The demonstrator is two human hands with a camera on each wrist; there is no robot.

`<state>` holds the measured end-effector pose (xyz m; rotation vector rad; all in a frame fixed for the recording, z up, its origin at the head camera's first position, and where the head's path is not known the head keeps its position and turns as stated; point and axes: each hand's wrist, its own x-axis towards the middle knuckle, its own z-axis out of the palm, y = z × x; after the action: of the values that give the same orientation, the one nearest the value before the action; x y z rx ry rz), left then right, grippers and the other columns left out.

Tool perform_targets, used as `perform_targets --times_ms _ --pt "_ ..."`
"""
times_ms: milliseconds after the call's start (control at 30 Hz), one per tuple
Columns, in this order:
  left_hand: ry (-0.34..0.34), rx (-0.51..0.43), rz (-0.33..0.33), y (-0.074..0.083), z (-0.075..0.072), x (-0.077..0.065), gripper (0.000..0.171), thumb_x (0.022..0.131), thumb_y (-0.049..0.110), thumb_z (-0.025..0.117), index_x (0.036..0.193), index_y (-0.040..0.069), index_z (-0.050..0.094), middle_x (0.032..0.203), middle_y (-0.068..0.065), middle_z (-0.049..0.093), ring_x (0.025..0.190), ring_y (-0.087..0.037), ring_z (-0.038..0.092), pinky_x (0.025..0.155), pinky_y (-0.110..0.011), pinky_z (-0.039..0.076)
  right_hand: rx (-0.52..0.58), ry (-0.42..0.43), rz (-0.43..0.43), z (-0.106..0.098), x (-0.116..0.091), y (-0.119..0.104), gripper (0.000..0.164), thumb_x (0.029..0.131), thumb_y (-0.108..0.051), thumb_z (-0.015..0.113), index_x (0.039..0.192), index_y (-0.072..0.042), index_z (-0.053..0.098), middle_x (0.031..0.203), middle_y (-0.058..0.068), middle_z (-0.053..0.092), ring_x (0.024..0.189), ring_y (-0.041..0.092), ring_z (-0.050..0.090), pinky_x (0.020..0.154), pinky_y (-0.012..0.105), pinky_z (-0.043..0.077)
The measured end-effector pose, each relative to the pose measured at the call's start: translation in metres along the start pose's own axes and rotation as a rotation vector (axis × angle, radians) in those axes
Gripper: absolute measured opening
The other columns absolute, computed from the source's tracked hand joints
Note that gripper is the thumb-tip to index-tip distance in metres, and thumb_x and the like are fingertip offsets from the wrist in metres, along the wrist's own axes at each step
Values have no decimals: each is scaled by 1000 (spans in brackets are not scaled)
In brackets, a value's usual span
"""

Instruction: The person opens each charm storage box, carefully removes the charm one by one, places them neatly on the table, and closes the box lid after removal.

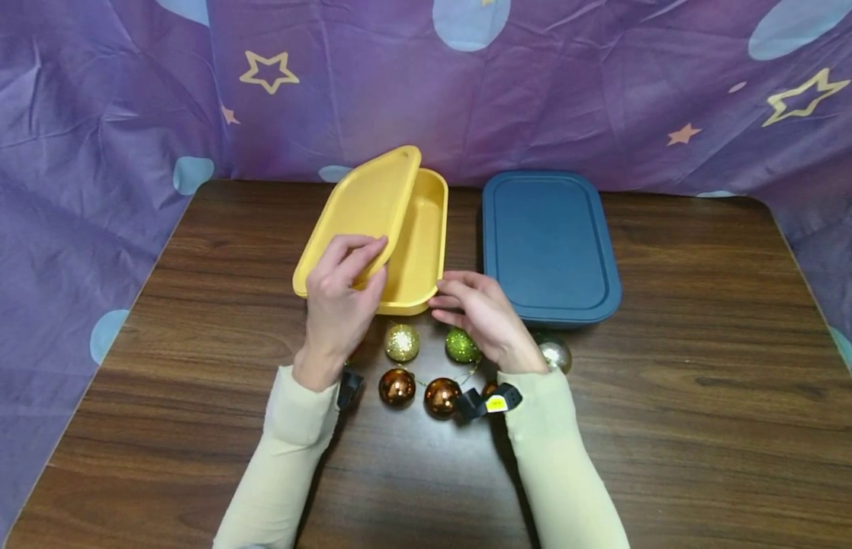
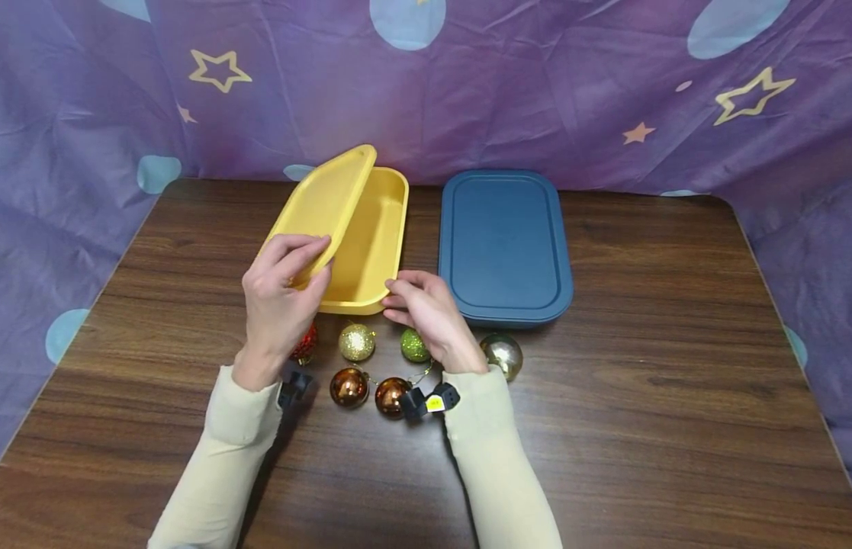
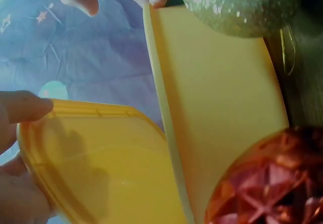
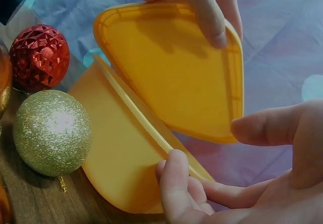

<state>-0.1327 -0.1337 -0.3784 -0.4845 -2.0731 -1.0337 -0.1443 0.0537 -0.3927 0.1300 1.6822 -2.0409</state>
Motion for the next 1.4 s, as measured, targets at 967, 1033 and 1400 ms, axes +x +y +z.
perform_targets --times_ms 967,1033,1400 --pt "-516 168 61 7 23 -17 31 81 1 74 112 -1 70 116 -12 66 113 -26 62 97 -31 51 -7 1 -7 -1 0 0 46 98 -10 49 139 8 36 119 15 54 94 17 60 85 22 55" --pt "-541 186 53 8 23 -18 31 82 2 73 113 0 70 118 -12 66 114 -26 62 96 -32 52 -9 -3 -11 0 -1 -1 47 98 -10 49 139 9 35 120 15 54 93 16 60 84 22 55" --pt "-647 222 28 6 28 -20 31 87 -1 66 118 0 67 122 -13 63 110 -24 63 94 -31 53 -26 -2 -11 -1 0 0 49 98 -10 49 141 8 33 124 18 52 91 15 60 86 23 55"
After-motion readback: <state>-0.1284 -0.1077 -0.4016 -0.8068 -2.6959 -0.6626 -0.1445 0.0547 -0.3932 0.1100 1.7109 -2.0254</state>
